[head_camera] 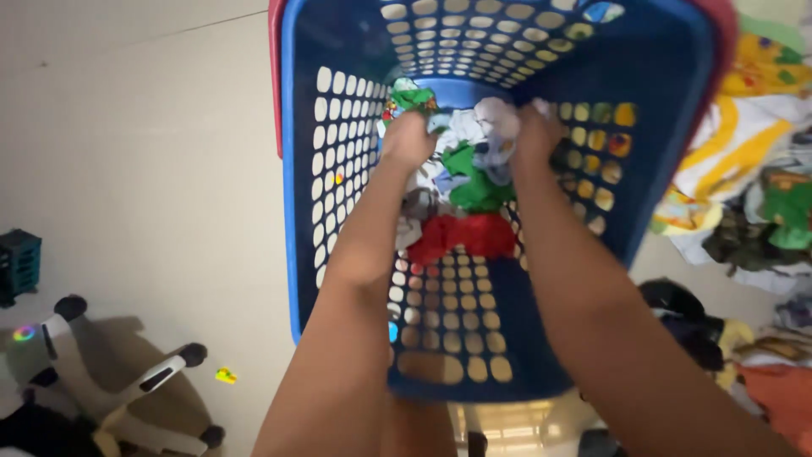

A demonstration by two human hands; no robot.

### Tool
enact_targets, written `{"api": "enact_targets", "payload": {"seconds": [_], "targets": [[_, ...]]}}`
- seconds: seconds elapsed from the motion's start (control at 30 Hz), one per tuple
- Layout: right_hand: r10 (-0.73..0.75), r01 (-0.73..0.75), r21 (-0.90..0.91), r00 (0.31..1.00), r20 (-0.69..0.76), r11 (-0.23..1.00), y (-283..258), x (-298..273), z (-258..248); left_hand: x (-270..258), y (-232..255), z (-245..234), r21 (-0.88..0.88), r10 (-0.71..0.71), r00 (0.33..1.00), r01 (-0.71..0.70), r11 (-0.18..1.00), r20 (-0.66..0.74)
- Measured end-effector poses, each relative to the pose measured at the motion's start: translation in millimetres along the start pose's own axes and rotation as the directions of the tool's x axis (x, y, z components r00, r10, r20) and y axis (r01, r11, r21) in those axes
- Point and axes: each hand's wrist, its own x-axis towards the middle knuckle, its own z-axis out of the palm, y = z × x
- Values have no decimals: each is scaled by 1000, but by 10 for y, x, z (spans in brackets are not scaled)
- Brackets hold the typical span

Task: Sorting through a pile of clothes on the floor and placing them into a laundry basket.

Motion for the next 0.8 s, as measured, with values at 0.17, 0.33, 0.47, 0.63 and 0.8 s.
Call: {"api": "enact_targets", "payload": {"seconds": [0.17, 0.33, 0.47, 0.63, 0.8], "targets": [[-440, 315, -690, 898, -5, 651, -554, -1101, -107, -440, 153, 317, -652, -333, 896, 66, 755, -294], [-422, 291, -680, 906, -30, 673, -806, -1600, 2, -904, 422, 444, -629, -468, 883, 385, 675, 38], [-322, 157, -805, 946, -44, 573, -882, -1651, 98, -783, 550, 653, -318, -139, 988, 111, 942, -68], [-374, 403, -750, 900, 222, 524, -855, -1650, 229, -480, 464, 1018, -209, -128, 981, 157, 965, 146], [-168, 44, -421, 950, -262, 906, -1215, -1777, 436, -573, 374, 691, -691, -349, 937, 244, 680, -12]]}}
